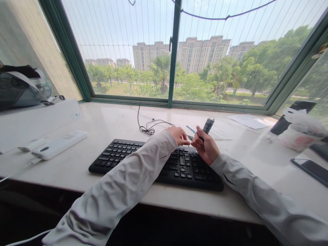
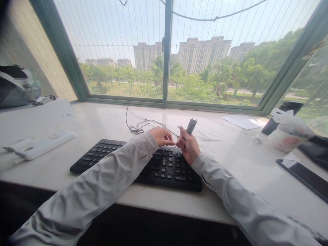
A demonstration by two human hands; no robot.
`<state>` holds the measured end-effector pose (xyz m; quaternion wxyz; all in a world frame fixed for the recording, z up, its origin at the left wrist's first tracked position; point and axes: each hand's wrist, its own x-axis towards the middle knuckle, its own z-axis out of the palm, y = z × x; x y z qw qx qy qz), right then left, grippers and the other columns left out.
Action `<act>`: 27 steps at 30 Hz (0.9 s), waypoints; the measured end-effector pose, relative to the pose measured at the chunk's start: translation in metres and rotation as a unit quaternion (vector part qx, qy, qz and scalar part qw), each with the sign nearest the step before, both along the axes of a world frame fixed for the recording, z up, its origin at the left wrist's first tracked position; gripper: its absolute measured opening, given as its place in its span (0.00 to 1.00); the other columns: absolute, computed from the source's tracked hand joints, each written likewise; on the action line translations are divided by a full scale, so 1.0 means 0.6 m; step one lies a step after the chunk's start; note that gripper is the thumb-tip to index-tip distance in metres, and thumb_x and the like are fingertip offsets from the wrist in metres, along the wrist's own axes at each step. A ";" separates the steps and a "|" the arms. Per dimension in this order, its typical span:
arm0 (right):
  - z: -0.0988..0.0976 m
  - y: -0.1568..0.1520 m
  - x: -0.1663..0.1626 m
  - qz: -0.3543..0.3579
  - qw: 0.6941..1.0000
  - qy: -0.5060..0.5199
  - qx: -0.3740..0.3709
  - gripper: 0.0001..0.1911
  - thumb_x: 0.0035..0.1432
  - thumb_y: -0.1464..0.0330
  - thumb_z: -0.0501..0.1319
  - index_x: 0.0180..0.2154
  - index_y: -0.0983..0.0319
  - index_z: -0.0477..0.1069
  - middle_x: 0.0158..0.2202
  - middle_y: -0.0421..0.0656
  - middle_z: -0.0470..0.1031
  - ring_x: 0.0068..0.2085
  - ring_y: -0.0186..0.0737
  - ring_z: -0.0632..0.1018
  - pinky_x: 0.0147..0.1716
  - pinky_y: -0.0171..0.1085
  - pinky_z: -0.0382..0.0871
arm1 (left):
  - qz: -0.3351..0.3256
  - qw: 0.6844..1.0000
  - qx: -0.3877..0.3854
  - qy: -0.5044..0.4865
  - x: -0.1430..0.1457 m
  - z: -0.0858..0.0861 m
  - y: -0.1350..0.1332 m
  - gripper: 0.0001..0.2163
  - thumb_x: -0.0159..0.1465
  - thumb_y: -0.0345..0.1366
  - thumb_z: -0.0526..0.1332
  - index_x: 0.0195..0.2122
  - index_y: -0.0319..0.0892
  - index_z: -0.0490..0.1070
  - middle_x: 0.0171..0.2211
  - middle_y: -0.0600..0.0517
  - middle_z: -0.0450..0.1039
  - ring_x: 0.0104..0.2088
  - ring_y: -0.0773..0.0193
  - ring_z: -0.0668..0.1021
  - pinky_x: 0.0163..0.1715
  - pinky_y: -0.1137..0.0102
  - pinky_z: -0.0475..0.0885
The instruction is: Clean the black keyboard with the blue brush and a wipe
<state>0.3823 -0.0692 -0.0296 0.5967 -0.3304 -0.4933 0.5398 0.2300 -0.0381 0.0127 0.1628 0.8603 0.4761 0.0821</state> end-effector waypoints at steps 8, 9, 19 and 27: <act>0.001 -0.006 -0.006 -0.028 0.999 0.032 -0.027 0.25 0.56 0.54 0.64 0.20 0.57 0.54 0.15 0.31 0.47 0.19 0.31 0.51 0.20 0.36 0.55 | 0.026 0.999 0.021 0.033 0.001 -0.002 0.001 0.16 0.58 0.51 0.63 0.39 0.45 0.80 0.35 0.50 0.81 0.35 0.62 0.78 0.34 0.71 0.66; 0.002 -0.008 -0.007 -0.030 0.999 0.031 -0.026 0.25 0.56 0.54 0.65 0.20 0.58 0.54 0.15 0.31 0.47 0.19 0.31 0.52 0.20 0.36 0.56 | 0.031 0.999 0.024 0.037 0.001 -0.001 0.001 0.16 0.58 0.51 0.63 0.39 0.46 0.80 0.35 0.50 0.81 0.35 0.62 0.78 0.34 0.71 0.66; -0.004 -0.019 -0.012 -0.048 0.997 0.044 -0.038 0.24 0.55 0.58 0.66 0.19 0.58 0.55 0.15 0.31 0.48 0.19 0.29 0.53 0.20 0.33 0.58 | 0.038 0.996 0.016 0.078 0.001 0.004 -0.001 0.17 0.59 0.52 0.62 0.42 0.48 0.79 0.37 0.52 0.81 0.39 0.61 0.78 0.37 0.71 0.69; -0.004 -0.019 -0.016 -0.022 1.000 -0.011 -0.007 0.25 0.56 0.56 0.65 0.19 0.59 0.54 0.15 0.31 0.48 0.18 0.28 0.54 0.19 0.33 0.56 | -0.027 0.994 -0.057 0.092 -0.001 0.001 0.010 0.16 0.56 0.48 0.66 0.42 0.46 0.79 0.37 0.54 0.81 0.37 0.66 0.79 0.36 0.75 0.68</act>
